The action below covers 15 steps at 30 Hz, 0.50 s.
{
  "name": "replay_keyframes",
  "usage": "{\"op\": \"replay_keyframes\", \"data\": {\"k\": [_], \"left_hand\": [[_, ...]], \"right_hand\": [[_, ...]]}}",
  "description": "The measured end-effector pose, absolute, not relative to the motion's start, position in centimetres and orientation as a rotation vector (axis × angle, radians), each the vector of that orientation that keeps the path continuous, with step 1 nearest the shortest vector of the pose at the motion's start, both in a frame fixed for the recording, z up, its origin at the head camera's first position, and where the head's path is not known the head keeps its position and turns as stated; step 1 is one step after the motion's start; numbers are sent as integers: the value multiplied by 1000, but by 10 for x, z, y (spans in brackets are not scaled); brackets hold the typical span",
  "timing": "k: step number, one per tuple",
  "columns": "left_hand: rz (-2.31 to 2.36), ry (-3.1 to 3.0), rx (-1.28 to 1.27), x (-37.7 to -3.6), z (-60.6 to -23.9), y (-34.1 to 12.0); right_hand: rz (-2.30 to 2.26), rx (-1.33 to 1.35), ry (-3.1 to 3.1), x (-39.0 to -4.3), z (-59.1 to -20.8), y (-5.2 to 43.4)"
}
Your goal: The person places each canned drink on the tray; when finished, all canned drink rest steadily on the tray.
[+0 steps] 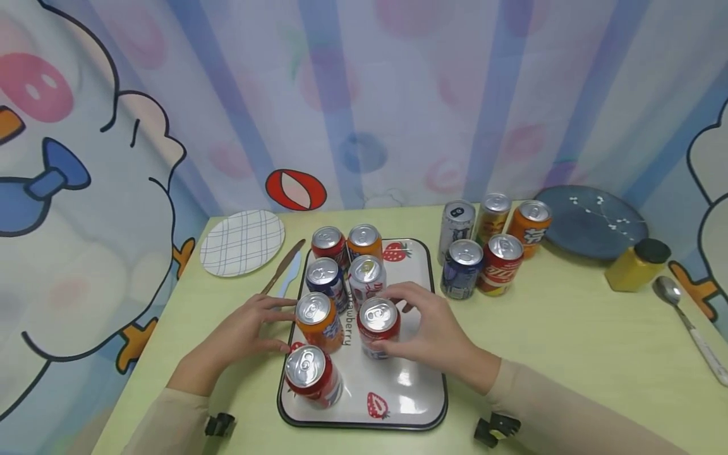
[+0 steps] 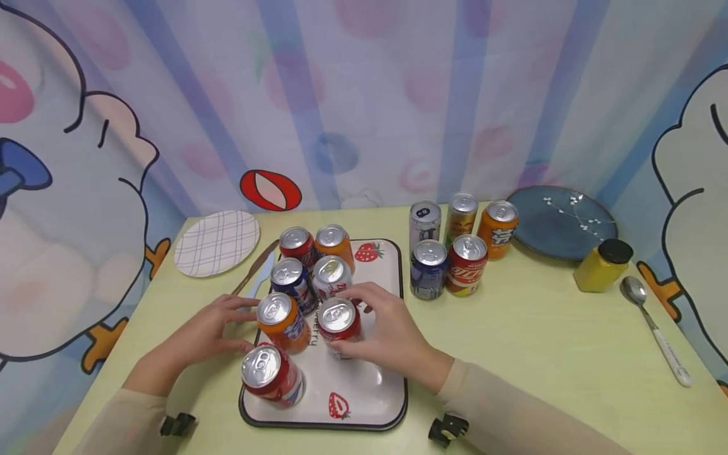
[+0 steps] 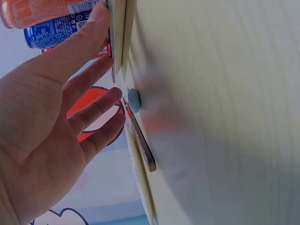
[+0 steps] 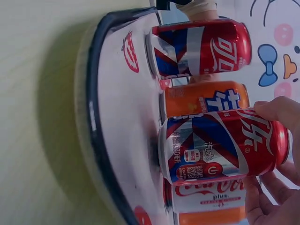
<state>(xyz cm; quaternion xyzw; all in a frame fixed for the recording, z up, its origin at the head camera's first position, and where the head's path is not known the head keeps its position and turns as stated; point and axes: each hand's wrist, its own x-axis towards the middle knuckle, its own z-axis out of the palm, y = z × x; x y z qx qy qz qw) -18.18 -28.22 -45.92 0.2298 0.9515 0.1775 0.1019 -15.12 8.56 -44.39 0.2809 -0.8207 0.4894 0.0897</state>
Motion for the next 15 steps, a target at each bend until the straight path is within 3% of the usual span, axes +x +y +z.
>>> {"op": "replay_keyframes", "data": {"k": [15], "left_hand": [[538, 2808, 664, -182, -461, -283]], "right_hand": [[1443, 852, -2510, -154, -447, 60]]}}
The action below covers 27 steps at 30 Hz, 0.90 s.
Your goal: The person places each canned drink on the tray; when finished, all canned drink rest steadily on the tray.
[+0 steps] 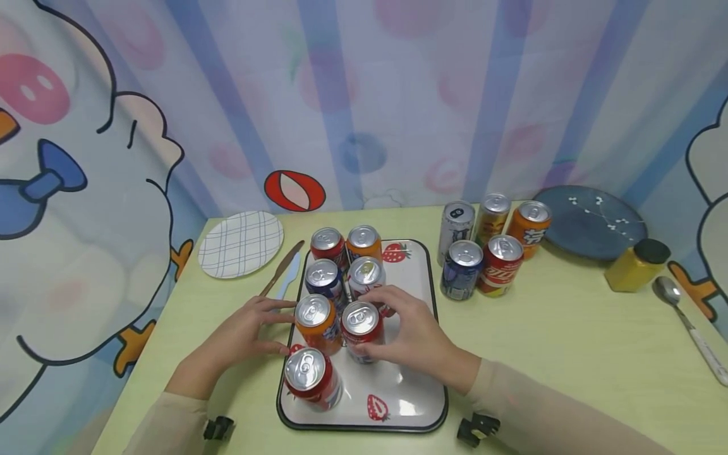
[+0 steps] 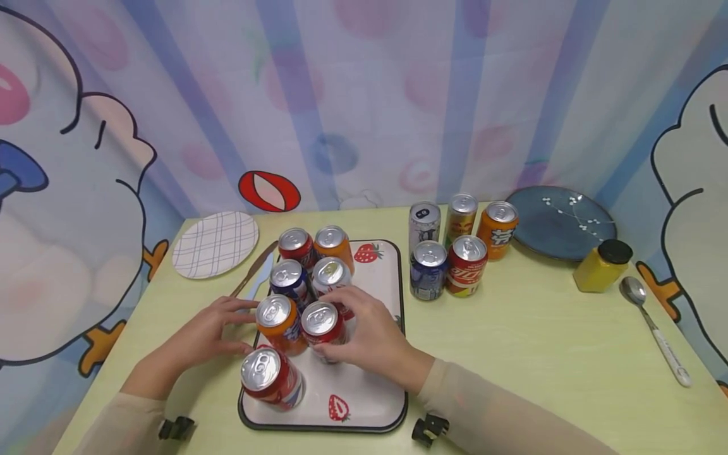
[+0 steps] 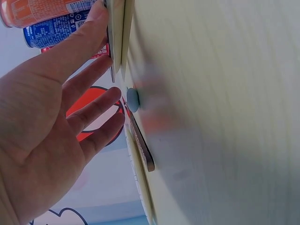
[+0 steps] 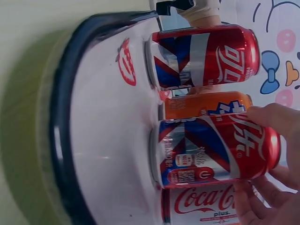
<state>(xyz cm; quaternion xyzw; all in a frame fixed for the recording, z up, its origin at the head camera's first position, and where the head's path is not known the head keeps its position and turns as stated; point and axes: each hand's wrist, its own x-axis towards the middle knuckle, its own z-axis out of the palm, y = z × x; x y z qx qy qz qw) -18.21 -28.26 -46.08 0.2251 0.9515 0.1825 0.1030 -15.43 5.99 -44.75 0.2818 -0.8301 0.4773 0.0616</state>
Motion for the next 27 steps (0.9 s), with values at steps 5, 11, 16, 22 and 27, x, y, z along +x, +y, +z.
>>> {"op": "replay_keyframes", "data": {"k": [5, 11, 16, 22, 27], "left_hand": [[548, 2807, 666, -182, -461, -281], [558, 2802, 669, -182, -460, -282], [556, 2807, 676, -182, -461, -282], [566, 2814, 700, -182, -460, -283], [586, 2818, 707, -181, -464, -283]], "right_hand": [[1454, 881, -2565, -151, -440, 72], [1241, 893, -2504, -155, -434, 110], [1060, 814, -2408, -169, -428, 157], [923, 625, -2403, -187, -422, 208], [986, 439, -2438, -195, -429, 234]]}}
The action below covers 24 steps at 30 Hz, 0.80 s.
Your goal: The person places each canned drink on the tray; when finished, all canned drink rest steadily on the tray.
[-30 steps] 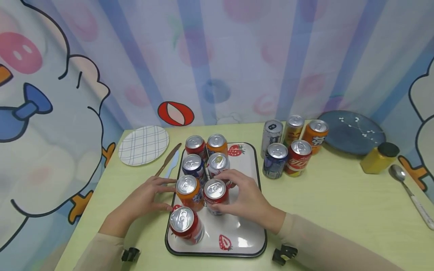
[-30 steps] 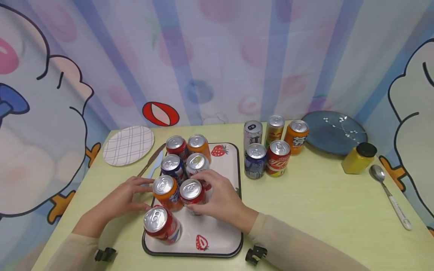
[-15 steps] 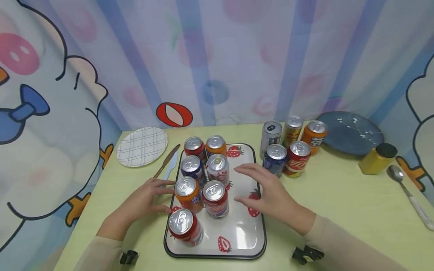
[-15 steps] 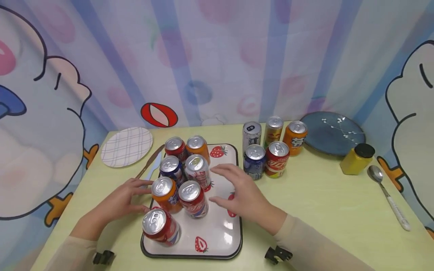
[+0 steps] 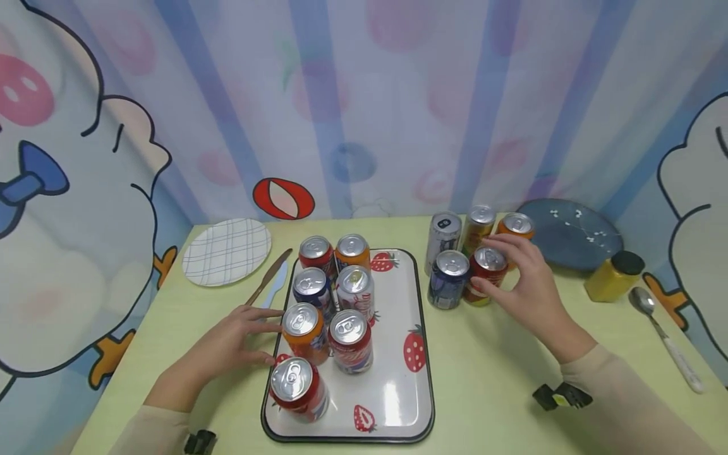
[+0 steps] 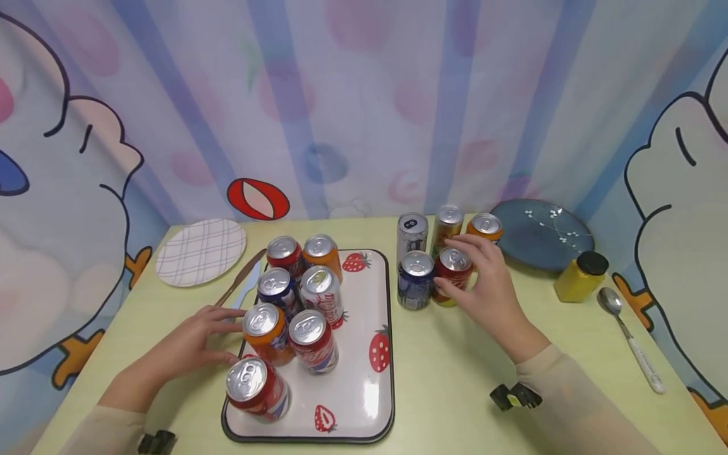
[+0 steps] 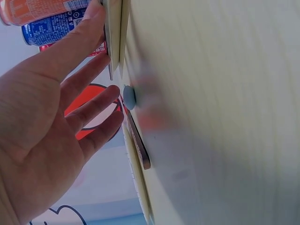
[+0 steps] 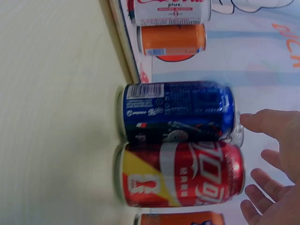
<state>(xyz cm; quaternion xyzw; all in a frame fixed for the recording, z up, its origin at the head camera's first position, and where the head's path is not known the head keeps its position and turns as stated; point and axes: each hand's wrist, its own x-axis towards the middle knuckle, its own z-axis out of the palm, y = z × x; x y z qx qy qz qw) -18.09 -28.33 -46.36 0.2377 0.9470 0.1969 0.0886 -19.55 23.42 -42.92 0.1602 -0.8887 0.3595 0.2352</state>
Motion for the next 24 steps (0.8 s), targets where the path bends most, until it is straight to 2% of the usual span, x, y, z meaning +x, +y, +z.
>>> {"op": "replay_keyframes", "data": {"k": [10, 24], "left_hand": [[622, 2791, 704, -182, -463, -287], [610, 2794, 637, -181, -464, -284]], "right_hand": [[1109, 281, -2509, -207, -447, 245], [1170, 126, -2627, -206, -445, 251]]}}
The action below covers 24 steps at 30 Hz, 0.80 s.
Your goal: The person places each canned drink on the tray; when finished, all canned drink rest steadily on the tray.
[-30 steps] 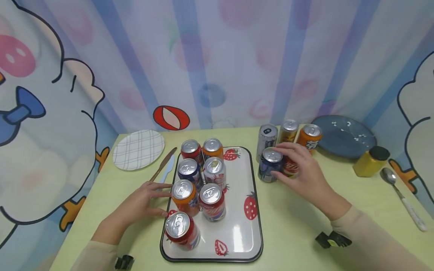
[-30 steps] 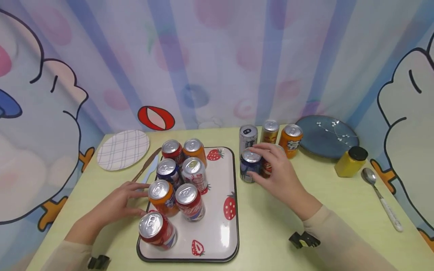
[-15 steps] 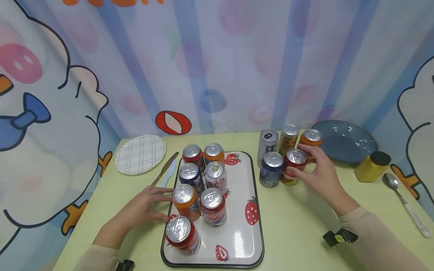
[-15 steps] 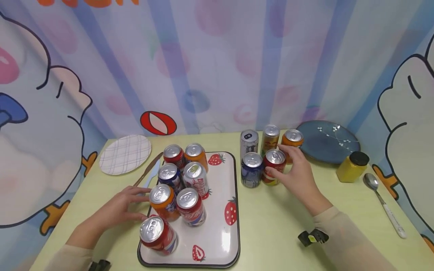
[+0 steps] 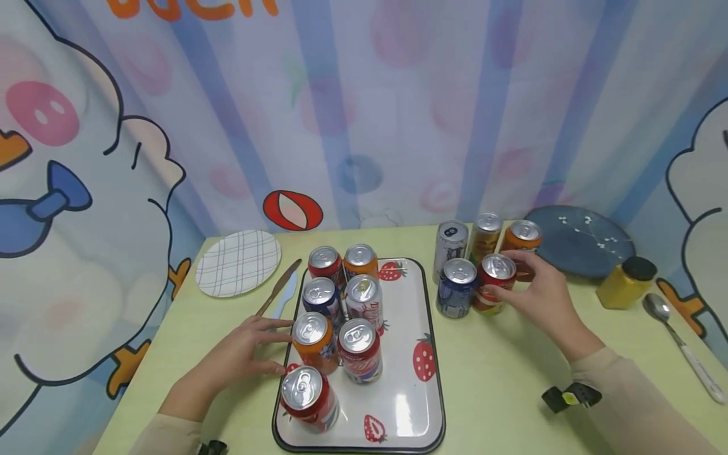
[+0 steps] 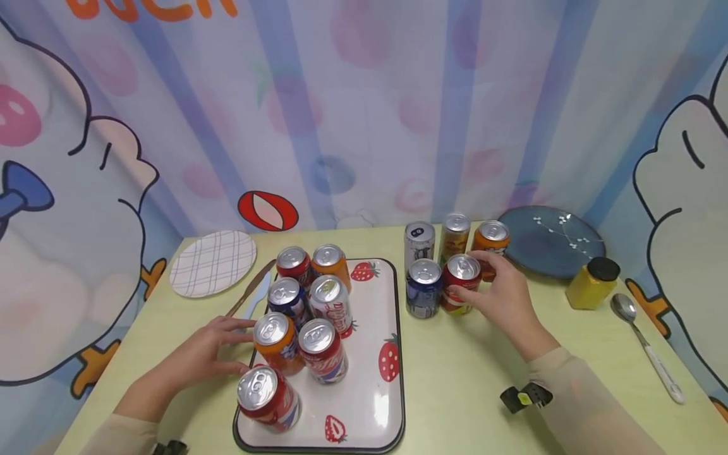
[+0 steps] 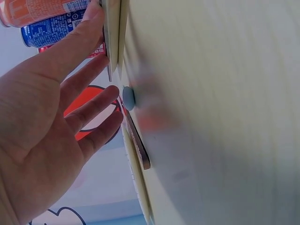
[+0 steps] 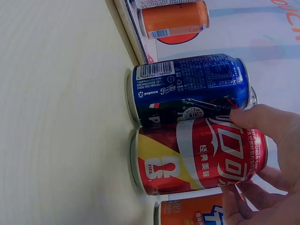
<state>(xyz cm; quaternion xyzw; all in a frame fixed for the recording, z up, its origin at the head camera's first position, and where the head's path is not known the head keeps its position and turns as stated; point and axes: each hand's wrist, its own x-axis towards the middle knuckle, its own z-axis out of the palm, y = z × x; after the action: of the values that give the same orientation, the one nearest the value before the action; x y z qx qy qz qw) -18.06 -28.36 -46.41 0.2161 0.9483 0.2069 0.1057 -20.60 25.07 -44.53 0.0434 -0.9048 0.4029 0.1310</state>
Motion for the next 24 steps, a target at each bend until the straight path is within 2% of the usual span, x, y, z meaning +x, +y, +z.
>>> {"op": "replay_keyframes", "data": {"k": [8, 16, 24], "left_hand": [[585, 2804, 629, -179, -465, -283], [575, 2811, 649, -180, -463, -282], [591, 2802, 651, -180, -461, -283]], "right_hand": [[1206, 75, -2601, -186, -444, 251], [1234, 205, -2528, -149, -438, 240], [1345, 412, -2491, -124, -427, 202]]}}
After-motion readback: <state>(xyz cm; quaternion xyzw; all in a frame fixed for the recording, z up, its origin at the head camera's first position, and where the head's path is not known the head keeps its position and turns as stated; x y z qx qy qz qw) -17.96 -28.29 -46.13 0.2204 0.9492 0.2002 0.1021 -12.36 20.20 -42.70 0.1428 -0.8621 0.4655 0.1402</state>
